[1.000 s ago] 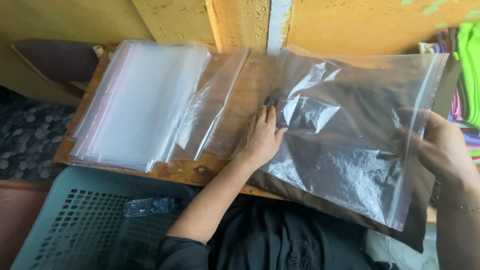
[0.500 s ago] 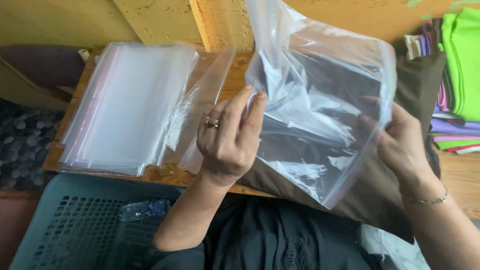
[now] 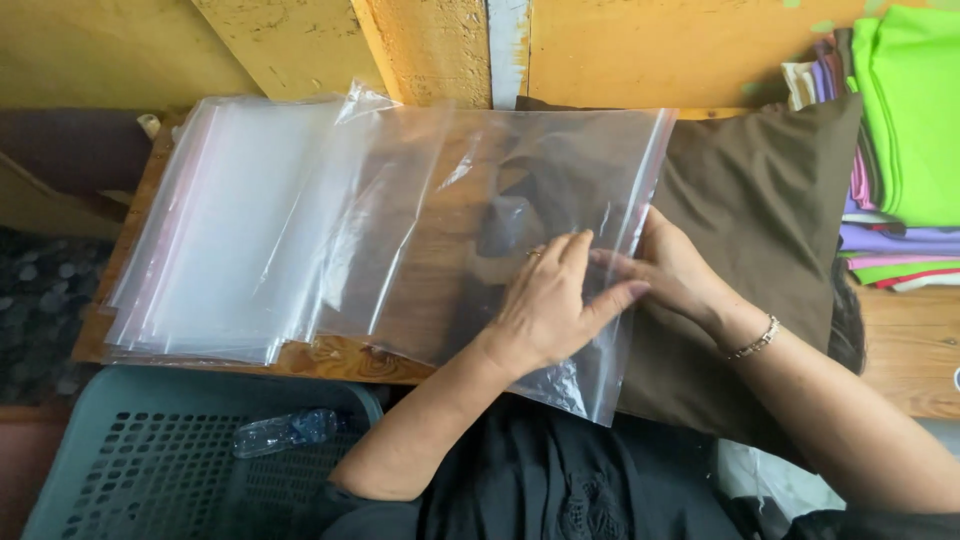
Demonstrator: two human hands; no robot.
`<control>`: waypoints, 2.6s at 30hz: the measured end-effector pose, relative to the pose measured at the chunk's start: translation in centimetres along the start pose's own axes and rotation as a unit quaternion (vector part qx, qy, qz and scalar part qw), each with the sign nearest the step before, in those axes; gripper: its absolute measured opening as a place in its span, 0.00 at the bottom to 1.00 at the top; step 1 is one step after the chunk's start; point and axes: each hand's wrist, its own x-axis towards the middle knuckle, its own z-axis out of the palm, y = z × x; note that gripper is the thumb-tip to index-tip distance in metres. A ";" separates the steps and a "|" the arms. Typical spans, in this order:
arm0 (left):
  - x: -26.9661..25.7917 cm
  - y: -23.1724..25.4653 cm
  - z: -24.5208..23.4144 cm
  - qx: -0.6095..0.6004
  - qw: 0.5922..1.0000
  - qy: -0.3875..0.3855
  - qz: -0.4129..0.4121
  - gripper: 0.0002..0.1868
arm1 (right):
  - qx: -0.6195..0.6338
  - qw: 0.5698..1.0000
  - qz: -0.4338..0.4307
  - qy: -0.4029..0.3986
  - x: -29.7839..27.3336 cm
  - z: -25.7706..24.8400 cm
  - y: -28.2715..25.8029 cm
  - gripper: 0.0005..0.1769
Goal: Brushing a brown pillow to remove debris and then inserting it into a clear plastic bag for packaging.
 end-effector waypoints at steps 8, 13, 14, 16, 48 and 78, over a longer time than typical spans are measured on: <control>0.7 -9.4 6.6 -0.062 0.998 -0.007 -0.012 0.18 | -0.169 0.985 0.013 0.026 0.3 0.3 1.9 0.41; 1.0 -9.9 1.5 -0.012 0.987 0.133 -0.085 0.23 | -0.177 0.983 0.032 -0.049 1.5 -4.6 -2.0 0.33; 0.8 -9.8 1.0 -0.015 0.979 0.154 -0.129 0.26 | -0.150 0.987 0.055 -0.035 1.7 -5.8 -3.0 0.32; 0.5 -9.1 1.7 -0.017 0.984 0.148 -0.102 0.25 | -0.251 0.967 0.007 0.038 4.4 -8.3 0.3 0.32; 0.0 -10.4 -0.2 0.020 0.997 0.078 0.003 0.20 | -0.643 0.734 -0.211 0.048 -9.1 1.2 2.1 1.03; 1.4 -10.4 9.5 -0.461 0.868 -0.052 -0.177 0.34 | -0.506 0.851 -0.135 0.035 -9.6 -13.5 -3.1 0.52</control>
